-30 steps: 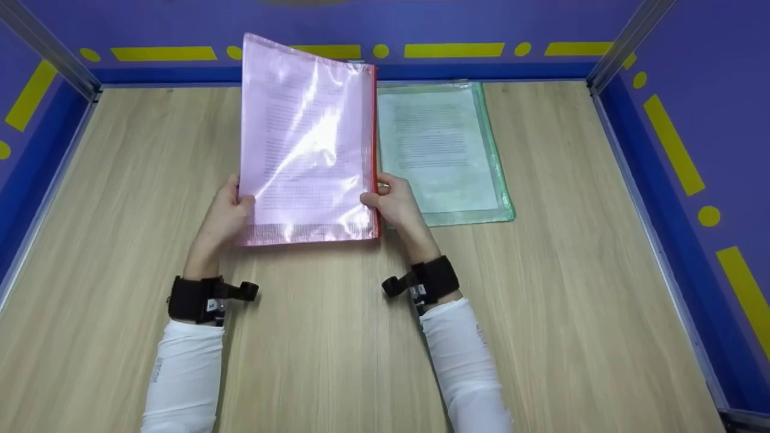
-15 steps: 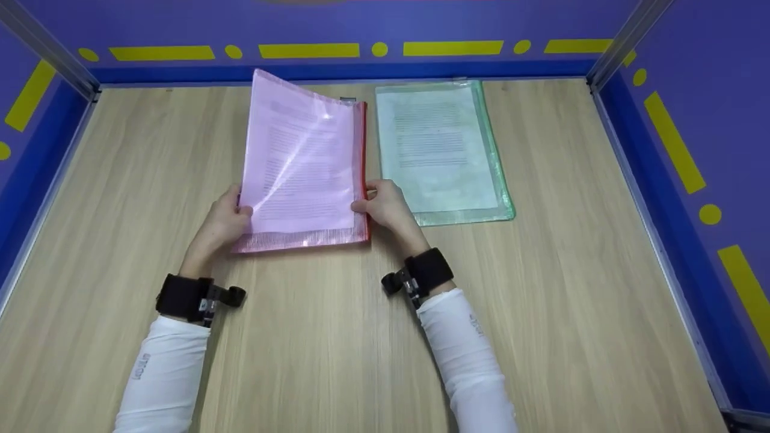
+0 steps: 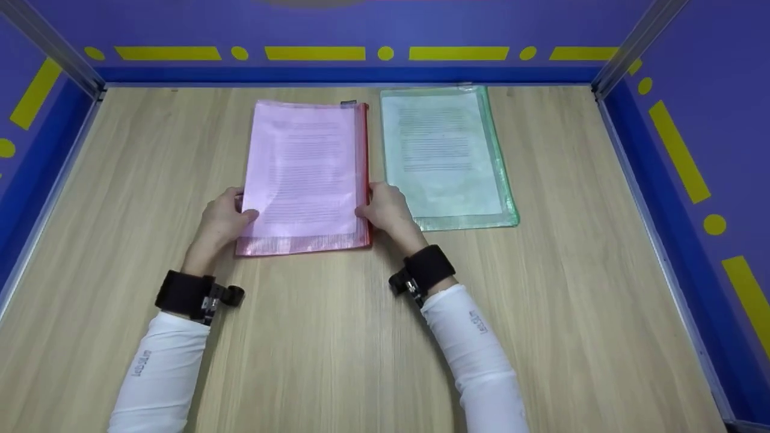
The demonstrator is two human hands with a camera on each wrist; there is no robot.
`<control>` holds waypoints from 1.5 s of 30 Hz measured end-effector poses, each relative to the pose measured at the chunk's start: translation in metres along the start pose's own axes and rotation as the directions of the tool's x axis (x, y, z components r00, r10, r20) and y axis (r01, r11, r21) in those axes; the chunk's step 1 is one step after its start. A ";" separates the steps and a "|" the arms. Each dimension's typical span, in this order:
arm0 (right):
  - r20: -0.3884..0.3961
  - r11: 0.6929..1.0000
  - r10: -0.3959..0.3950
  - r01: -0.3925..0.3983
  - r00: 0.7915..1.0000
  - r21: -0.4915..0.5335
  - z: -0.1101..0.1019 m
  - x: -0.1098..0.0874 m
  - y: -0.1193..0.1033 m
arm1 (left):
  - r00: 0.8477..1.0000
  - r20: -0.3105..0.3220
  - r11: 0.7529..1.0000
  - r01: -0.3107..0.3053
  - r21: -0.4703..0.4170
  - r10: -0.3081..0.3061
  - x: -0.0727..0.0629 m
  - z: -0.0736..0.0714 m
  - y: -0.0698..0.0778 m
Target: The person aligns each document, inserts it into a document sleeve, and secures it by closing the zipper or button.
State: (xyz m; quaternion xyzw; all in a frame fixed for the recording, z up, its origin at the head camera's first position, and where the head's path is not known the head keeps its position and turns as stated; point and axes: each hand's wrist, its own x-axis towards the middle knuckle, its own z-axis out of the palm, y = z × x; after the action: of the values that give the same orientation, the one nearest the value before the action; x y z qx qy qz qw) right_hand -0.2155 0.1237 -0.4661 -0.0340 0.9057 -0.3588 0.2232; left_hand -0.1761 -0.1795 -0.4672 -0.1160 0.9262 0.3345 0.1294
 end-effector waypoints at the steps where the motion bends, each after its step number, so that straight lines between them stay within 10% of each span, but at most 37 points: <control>1: -0.003 1.000 -0.010 0.010 1.000 -0.022 -0.001 -0.002 0.000 | 1.000 -0.016 1.000 0.005 0.012 -0.004 -0.002 -0.001 0.000; 10: -0.049 0.957 -0.222 0.208 0.974 -0.202 0.004 -0.035 0.001 | 0.992 -0.040 0.973 -0.109 0.203 0.119 -0.024 0.001 0.009; 16: 0.054 0.830 -0.389 0.376 0.919 -0.411 0.017 -0.047 -0.001 | 0.960 0.069 0.883 -0.276 0.380 0.270 -0.041 0.018 0.027; 21: 0.087 0.778 -0.426 0.413 0.901 -0.473 0.026 -0.047 0.001 | 0.958 0.169 0.827 -0.286 0.485 0.232 -0.046 0.029 0.033; 45: 0.039 0.743 -0.421 0.369 0.906 -0.559 0.039 -0.020 -0.019 | 0.967 0.184 0.855 -0.245 0.457 0.179 -0.017 0.016 0.021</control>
State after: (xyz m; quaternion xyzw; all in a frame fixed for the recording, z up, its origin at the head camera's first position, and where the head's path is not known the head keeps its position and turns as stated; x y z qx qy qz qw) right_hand -0.1823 0.0891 -0.4712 -0.2719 0.9512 -0.1210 0.0814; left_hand -0.1643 -0.1510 -0.4616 0.0452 0.9761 0.1160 0.1783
